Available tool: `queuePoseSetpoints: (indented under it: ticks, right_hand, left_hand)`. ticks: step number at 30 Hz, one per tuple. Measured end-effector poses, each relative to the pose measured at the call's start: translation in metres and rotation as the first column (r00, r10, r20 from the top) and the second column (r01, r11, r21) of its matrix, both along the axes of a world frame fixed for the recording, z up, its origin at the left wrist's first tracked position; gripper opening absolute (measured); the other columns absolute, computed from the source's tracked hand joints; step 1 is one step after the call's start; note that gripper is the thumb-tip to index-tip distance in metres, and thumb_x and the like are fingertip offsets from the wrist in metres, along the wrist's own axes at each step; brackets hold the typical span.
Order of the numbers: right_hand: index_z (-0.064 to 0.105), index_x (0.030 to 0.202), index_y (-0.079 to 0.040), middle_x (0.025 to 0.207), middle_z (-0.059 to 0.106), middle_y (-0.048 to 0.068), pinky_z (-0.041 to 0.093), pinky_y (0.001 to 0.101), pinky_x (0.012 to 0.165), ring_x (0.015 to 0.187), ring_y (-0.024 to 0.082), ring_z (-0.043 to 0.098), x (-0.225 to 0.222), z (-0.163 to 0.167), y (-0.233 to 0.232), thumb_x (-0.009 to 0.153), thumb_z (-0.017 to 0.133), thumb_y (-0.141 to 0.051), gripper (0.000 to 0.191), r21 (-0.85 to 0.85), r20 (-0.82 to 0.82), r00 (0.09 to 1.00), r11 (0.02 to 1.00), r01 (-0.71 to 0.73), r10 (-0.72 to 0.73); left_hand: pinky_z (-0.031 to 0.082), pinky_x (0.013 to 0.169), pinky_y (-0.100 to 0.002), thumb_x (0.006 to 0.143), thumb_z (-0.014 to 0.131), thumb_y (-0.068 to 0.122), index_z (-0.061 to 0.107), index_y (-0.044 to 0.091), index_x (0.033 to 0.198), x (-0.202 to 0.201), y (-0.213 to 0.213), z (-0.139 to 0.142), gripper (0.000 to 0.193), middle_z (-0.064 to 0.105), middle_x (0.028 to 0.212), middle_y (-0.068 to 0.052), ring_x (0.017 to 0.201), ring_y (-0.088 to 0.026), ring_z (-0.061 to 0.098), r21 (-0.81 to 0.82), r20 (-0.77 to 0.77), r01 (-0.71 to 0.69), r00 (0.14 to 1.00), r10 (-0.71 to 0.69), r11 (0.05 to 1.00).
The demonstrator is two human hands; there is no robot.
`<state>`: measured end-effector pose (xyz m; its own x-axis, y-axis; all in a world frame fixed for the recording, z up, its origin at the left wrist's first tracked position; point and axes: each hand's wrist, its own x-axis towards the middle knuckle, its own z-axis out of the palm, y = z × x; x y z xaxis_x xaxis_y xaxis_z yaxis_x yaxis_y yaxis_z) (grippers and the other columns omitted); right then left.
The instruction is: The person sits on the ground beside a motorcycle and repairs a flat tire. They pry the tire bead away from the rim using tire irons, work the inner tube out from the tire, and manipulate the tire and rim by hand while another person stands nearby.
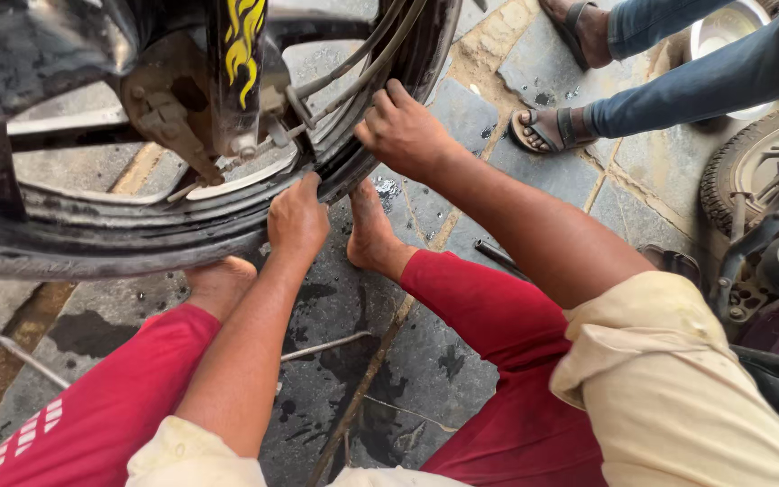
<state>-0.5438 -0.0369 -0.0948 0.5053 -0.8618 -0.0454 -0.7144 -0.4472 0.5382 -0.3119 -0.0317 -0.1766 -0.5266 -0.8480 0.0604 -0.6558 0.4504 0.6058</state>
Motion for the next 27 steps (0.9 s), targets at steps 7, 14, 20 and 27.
queuePoseSetpoints:
  ticks: [7, 14, 20, 27]
  right_hand:
    - [0.064, 0.087, -0.01, 0.085, 0.069, 0.01, 0.041, 0.0427, 0.095, 0.1, 0.027, 0.062, 0.008, -0.002, -0.006, 0.086, 0.059, -0.028, 0.019, 0.037, -0.048, 0.999, 0.999, 0.019, -0.017]
    - [0.069, 0.089, -0.014, 0.085, 0.068, 0.008, 0.041, 0.047, 0.099, 0.102, 0.029, 0.061, 0.011, -0.014, -0.008, 0.084, 0.064, -0.019, 0.009, 0.205, 0.232, 0.932, 0.951, 0.233, -0.278]
    - [0.073, 0.107, -0.019, 0.109, 0.066, 0.006, 0.039, 0.0581, 0.104, 0.111, 0.029, 0.061, 0.091, -0.056, 0.014, 0.081, 0.073, -0.017, 0.026, 0.328, 0.307, 0.912, 0.93, 0.168, -0.273]
    - [0.063, 0.104, -0.01, 0.099, 0.061, 0.009, 0.047, 0.042, 0.091, 0.101, 0.03, 0.061, 0.169, -0.096, 0.029, 0.068, 0.082, -0.057, 0.061, 0.119, 0.865, 0.481, 0.989, 0.084, -0.145]
  left_hand:
    - [0.049, 0.085, -0.053, 0.08, 0.078, 0.011, 0.069, 0.01, 0.114, 0.011, -0.002, 0.003, 0.035, 0.069, 0.103, -0.018, 0.096, -0.043, 0.065, 0.116, -0.039, -0.074, 0.996, 0.079, 0.991]
    - [0.043, 0.088, -0.042, 0.073, 0.072, 0.016, 0.063, 0.012, 0.104, 0.119, -0.004, 0.035, 0.032, 0.06, 0.105, -0.007, 0.105, -0.026, 0.058, -0.236, 0.6, 0.35, 0.787, -0.147, 0.907]
    - [0.044, 0.087, -0.041, 0.08, 0.068, 0.027, 0.064, 0.014, 0.098, 0.187, -0.031, 0.067, 0.023, 0.06, 0.099, -0.005, 0.098, -0.022, 0.059, -0.368, 0.755, 0.472, 0.655, -0.039, 0.801]
    - [0.045, 0.077, -0.04, 0.059, 0.069, 0.034, 0.063, 0.011, 0.081, 0.181, -0.04, 0.078, 0.033, 0.058, 0.085, -0.007, 0.09, -0.026, 0.058, -0.343, 0.623, 0.467, 0.762, -0.175, 0.815]
